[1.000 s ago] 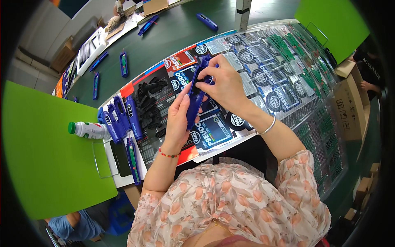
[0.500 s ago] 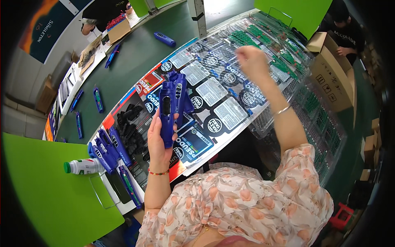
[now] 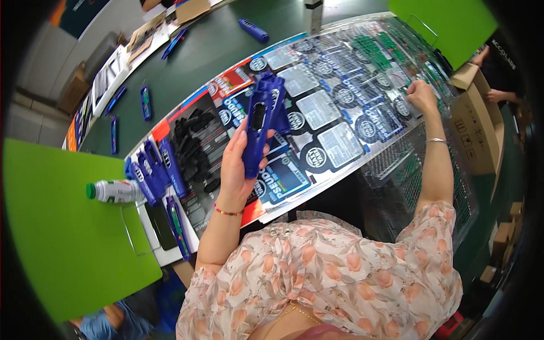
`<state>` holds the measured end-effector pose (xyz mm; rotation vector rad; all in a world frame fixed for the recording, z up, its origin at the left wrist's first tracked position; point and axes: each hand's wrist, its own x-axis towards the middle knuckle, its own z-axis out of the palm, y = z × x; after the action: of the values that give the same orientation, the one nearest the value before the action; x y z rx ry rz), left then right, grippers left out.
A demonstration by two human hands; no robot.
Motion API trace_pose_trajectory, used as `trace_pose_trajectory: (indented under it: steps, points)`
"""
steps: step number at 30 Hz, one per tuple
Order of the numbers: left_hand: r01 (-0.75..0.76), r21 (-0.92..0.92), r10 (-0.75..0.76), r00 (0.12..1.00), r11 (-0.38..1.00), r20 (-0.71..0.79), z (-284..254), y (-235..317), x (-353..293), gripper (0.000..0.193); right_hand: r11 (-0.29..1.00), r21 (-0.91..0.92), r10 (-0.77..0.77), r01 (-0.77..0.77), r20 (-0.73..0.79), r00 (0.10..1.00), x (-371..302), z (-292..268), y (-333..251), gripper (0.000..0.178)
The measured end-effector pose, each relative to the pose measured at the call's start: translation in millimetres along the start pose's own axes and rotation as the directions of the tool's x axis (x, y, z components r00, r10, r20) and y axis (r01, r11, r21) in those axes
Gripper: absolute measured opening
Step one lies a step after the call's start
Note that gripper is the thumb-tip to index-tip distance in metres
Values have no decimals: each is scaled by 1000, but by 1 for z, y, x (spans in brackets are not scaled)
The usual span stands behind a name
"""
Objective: Assembling electronic devices by inserting green circuit boards into blue plastic housings at an industrial workstation.
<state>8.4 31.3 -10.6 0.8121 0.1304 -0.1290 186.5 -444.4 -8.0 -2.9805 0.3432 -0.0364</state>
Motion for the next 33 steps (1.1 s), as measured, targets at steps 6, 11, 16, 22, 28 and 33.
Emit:
trace_pose_trajectory:
  steps: [6, 11, 16, 22, 28, 33]
  points:
    - [-2, -25, 3, 999, 1000, 38, 0, 2, -1, 50, 989, -78, -139, 125, -203, 969, -8, -16, -4, 26]
    - [-16, -6, 16, 1000, 1000, 2, -3, 2, -3, 50, 610, 659, -71, 441, -508, 858, -86, -73, -120, 27]
    - [-17, -27, 17, 1000, 999, 3, 0, 5, -5, 48, -4, 965, -412, 262, -240, 879, -175, -47, -224, 33]
    - [12, -62, -11, 1000, 998, 13, -3, 8, -6, 46, -3, 991, -548, 135, -114, 829, -196, -12, -269, 26]
    - [26, -49, -23, 998, 998, 53, -8, 9, -5, 45, 22, 990, -600, 140, -99, 794, -194, -10, -278, 24]
    - [23, -55, -20, 999, 998, 45, -8, 10, -5, 45, 54, 994, -640, 95, -38, 767, -185, -13, -277, 23]
